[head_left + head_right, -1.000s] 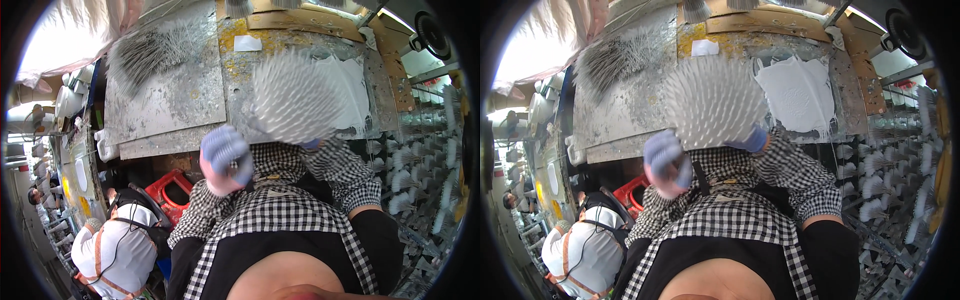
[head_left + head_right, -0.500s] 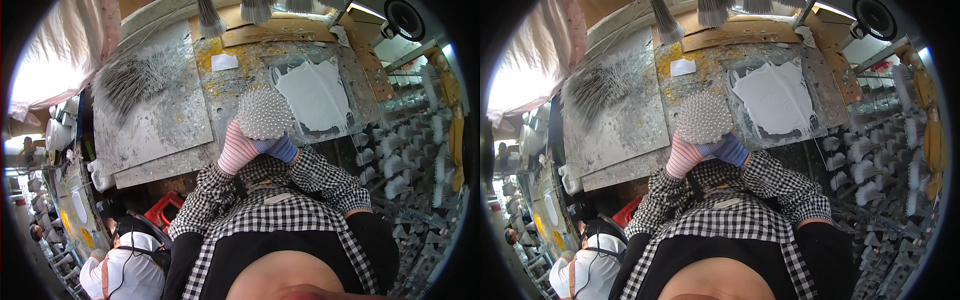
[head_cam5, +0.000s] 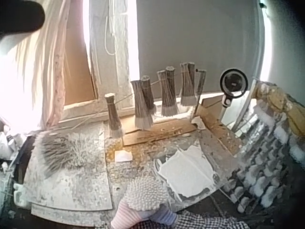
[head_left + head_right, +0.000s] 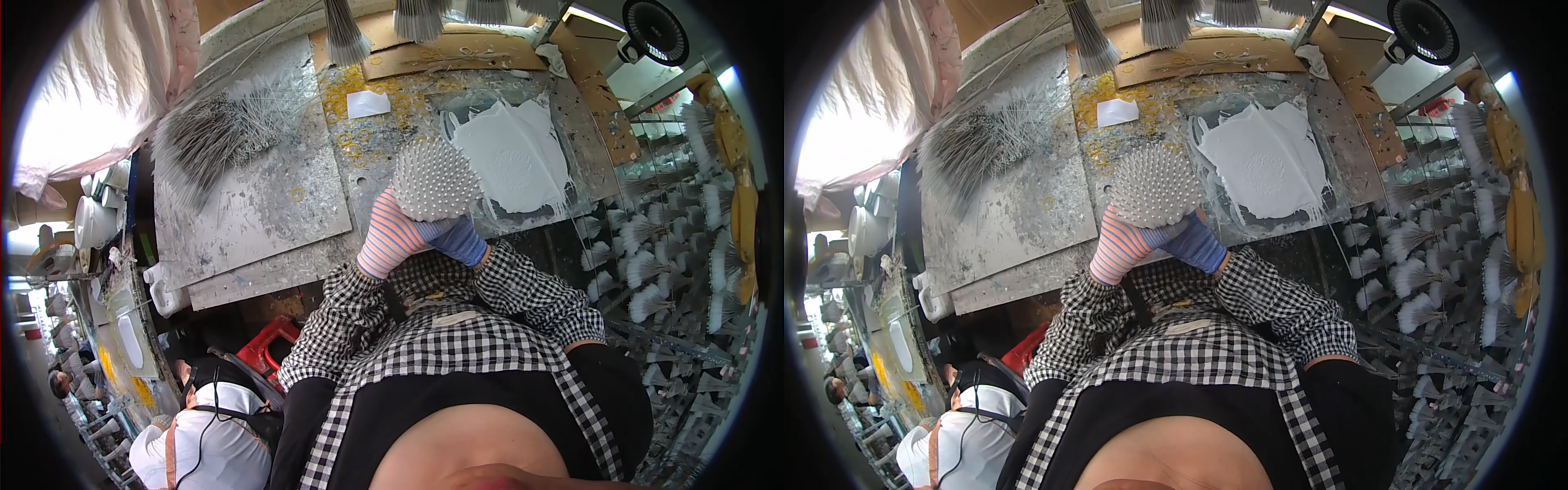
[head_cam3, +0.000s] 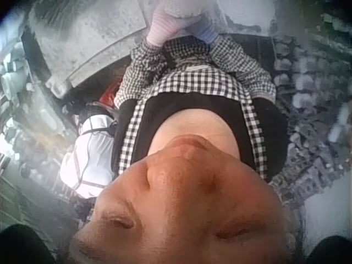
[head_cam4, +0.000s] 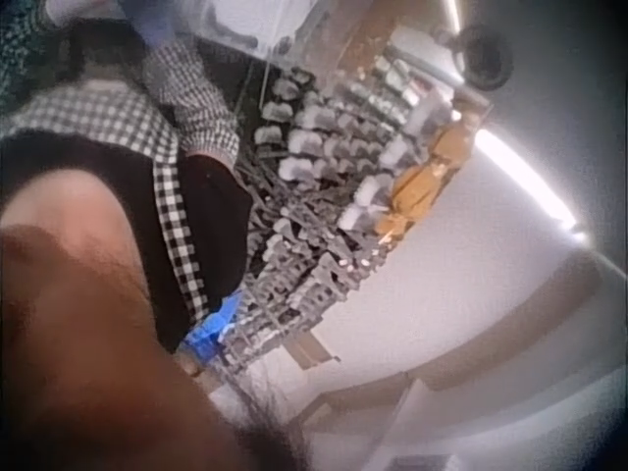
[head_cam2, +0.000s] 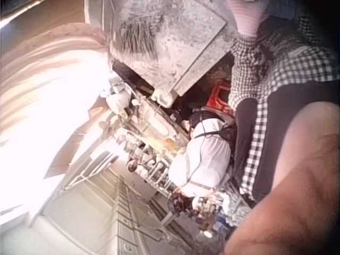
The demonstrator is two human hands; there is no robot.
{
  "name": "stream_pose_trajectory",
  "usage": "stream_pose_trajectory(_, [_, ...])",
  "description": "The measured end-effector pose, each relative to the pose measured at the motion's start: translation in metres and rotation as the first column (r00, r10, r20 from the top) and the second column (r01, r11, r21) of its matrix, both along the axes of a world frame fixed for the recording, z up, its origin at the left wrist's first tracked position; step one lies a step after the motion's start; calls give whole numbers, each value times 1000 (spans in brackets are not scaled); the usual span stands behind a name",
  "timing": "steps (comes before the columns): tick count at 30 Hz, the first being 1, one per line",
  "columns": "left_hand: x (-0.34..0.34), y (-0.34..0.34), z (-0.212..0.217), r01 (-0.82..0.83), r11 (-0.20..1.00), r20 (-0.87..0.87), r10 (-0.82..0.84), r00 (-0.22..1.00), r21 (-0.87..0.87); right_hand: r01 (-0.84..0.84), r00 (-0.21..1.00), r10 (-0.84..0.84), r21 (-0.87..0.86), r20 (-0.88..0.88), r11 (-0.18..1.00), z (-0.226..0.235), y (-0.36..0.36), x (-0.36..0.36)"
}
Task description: Assembling paint or dust brushes by dipping bristles in adhesive, bundling them into metal ferrules, and securing them with bands.
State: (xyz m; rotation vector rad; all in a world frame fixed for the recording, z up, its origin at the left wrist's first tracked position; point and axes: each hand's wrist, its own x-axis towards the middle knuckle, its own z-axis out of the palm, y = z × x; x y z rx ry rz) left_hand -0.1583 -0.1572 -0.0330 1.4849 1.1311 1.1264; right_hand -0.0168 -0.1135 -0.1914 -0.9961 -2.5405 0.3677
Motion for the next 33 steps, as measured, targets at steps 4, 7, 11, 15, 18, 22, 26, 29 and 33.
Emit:
stream_pose_trajectory(4, [0,1,1,-11,1000,-61,12,998,16,-76,975,15,-270,-220,960,-7,0,1])
stream_pose_trajectory(7, [6,0,-3,71,997,-97,-70,993,9,-22,998,16,100,63,995,-11,1,7])
stream_pose_trajectory(11, [20,-6,23,281,956,775,-117,621,-82,-92,932,21,-182,-362,979,35,3,37])
stream_pose_trajectory(15, [11,-4,33,-65,996,216,48,975,68,-510,556,-149,-477,-818,716,132,64,45])
stream_pose_trajectory(18, [-12,19,33,207,962,368,-129,921,-181,-425,603,261,-27,-754,905,192,89,61])
stream_pose_trajectory(22, [29,37,51,761,637,808,-381,450,-123,-395,730,675,739,-108,546,251,106,68])
stream_pose_trajectory(26, [44,56,49,736,668,717,-462,522,-105,-417,697,716,793,-35,444,261,134,89])
stream_pose_trajectory(29, [47,60,58,556,817,461,-439,771,-153,-297,850,524,864,45,407,274,132,129])
stream_pose_trajectory(33, [48,76,33,485,828,506,-301,808,-281,130,852,-109,5,-512,992,244,54,160])
